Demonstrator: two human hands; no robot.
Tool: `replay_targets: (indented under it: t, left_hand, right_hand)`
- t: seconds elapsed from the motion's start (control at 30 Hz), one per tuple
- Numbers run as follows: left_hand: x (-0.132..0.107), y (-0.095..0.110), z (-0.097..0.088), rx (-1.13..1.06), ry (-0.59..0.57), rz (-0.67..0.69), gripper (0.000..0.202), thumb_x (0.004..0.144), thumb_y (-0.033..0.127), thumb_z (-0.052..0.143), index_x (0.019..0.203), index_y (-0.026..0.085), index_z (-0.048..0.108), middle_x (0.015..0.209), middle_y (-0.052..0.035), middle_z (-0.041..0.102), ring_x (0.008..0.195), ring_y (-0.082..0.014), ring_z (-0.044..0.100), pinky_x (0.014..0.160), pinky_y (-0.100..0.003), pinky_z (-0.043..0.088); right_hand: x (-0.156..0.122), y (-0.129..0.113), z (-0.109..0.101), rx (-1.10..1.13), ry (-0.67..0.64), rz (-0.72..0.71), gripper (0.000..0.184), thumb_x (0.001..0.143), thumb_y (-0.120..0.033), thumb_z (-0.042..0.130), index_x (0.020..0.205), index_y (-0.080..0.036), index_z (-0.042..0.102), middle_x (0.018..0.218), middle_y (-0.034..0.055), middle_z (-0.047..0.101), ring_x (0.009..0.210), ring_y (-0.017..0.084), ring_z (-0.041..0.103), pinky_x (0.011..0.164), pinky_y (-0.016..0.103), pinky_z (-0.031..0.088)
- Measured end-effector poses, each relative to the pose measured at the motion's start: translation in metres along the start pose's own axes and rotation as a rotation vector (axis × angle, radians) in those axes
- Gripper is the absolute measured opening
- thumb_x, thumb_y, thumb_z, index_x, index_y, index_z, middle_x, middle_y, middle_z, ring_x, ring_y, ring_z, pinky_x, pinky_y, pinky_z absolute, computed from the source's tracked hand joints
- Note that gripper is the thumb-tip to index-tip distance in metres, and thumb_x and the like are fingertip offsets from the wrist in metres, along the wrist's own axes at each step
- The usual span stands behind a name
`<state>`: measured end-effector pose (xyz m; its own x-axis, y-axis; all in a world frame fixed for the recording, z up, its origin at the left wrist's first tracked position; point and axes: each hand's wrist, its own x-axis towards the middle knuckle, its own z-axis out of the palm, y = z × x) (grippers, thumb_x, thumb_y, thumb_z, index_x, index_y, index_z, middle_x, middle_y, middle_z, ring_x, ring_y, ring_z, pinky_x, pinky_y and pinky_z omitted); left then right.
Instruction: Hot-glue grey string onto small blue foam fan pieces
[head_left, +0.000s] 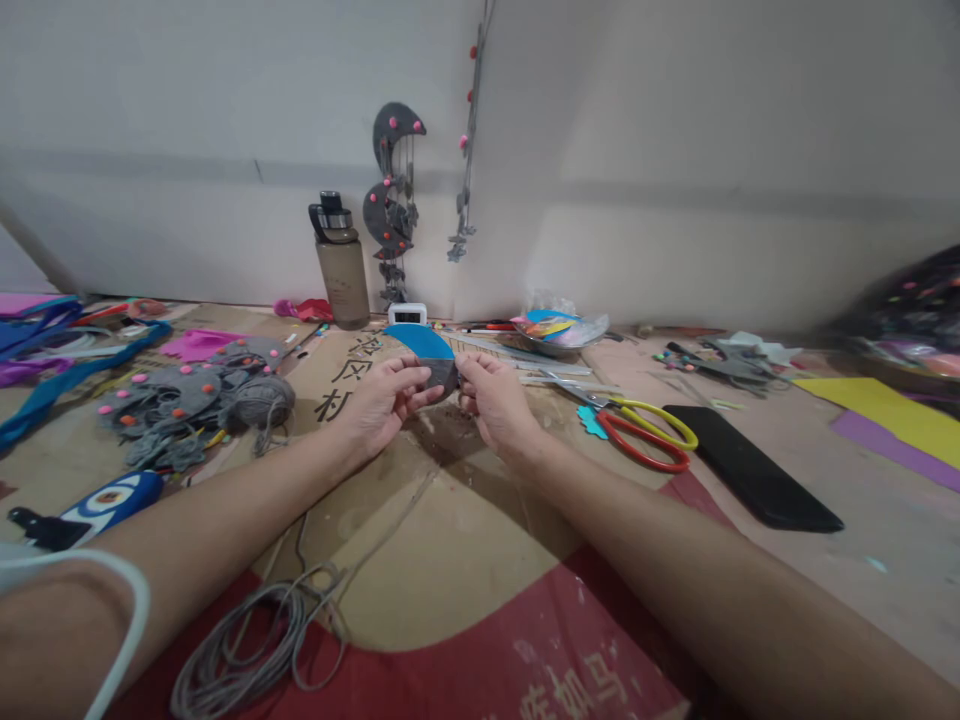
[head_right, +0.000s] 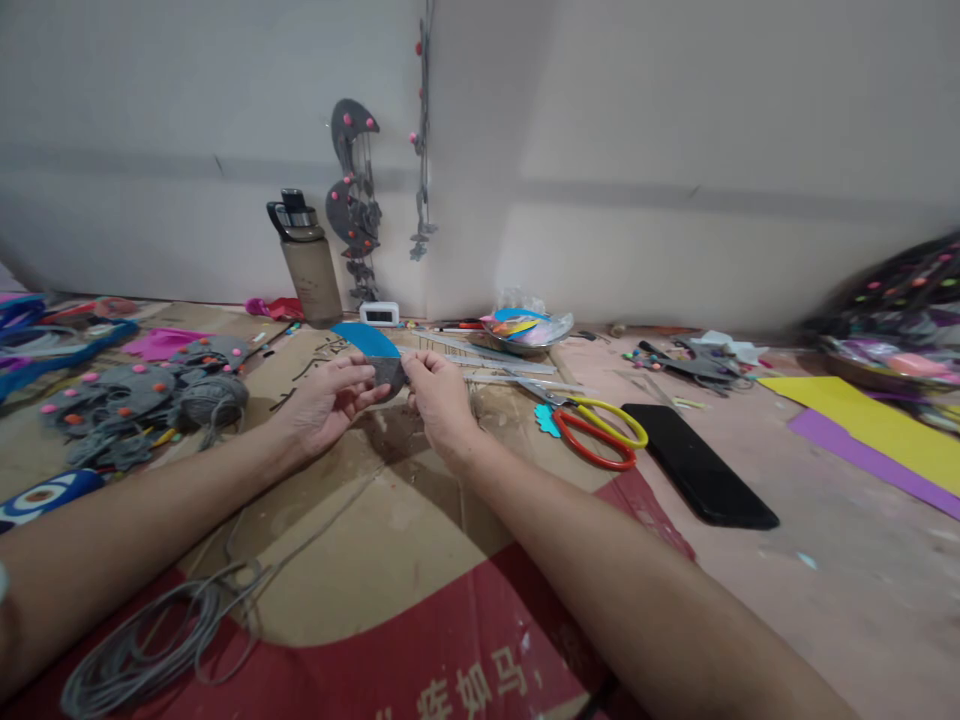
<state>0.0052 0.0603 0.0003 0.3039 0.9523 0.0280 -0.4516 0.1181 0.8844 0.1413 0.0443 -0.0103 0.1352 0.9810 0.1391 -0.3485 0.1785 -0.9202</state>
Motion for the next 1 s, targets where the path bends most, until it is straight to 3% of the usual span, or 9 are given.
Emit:
replay_targets:
  t: [0.17, 0.4, 0.83, 1.0]
  left_hand:
    - [0.005, -0.0019, -0.0031, 0.025, 0.054, -0.055, 0.007, 0.072, 0.013, 0.065, 0.07, 0.01, 0.059, 0.07, -0.0031, 0.061, 0.058, -0.0076, 0.058, 0.054, -0.019, 0.055]
    - [0.0051, -0.0021, -0.0068, 0.006, 0.031, -0.096, 0.006, 0.072, 0.015, 0.065, 0.073, 0.011, 0.061, 0.07, -0.0028, 0.062, 0.056, -0.0078, 0.056, 0.044, -0.018, 0.053]
    - [0.0076, -0.005, -0.0068, -0.03, 0.05, -0.09, 0.009, 0.071, 0.013, 0.064, 0.079, 0.012, 0.059, 0.07, -0.0027, 0.063, 0.057, -0.0091, 0.058, 0.049, -0.019, 0.051]
    - [0.0014, -0.0063, 0.0003, 0.055, 0.081, -0.013, 0.011, 0.069, 0.015, 0.065, 0.07, 0.013, 0.054, 0.067, -0.0021, 0.06, 0.059, -0.0099, 0.057, 0.053, -0.021, 0.05]
  right_hand:
    - [-0.0036, -0.0019, 0.0022, -0.028, -0.047, 0.016, 0.022, 0.067, -0.036, 0.064, 0.07, -0.017, 0.054, 0.052, -0.0085, 0.037, 0.04, 0.003, 0.024, 0.038, 0.018, 0.016]
    - [-0.0029, -0.0011, 0.0006, -0.088, -0.042, -0.014, 0.024, 0.067, -0.04, 0.065, 0.072, -0.018, 0.057, 0.055, -0.0074, 0.04, 0.043, 0.004, 0.027, 0.04, 0.02, 0.019]
    - [-0.0084, -0.0028, 0.0053, -0.084, -0.101, -0.004, 0.025, 0.067, -0.042, 0.064, 0.068, -0.019, 0.053, 0.053, -0.008, 0.037, 0.044, 0.005, 0.026, 0.041, 0.02, 0.021]
    - [-0.0083, 0.0035, 0.0042, -0.114, -0.104, -0.027, 0.023, 0.071, -0.041, 0.061, 0.071, -0.019, 0.053, 0.057, -0.0075, 0.041, 0.044, 0.004, 0.029, 0.043, 0.02, 0.023]
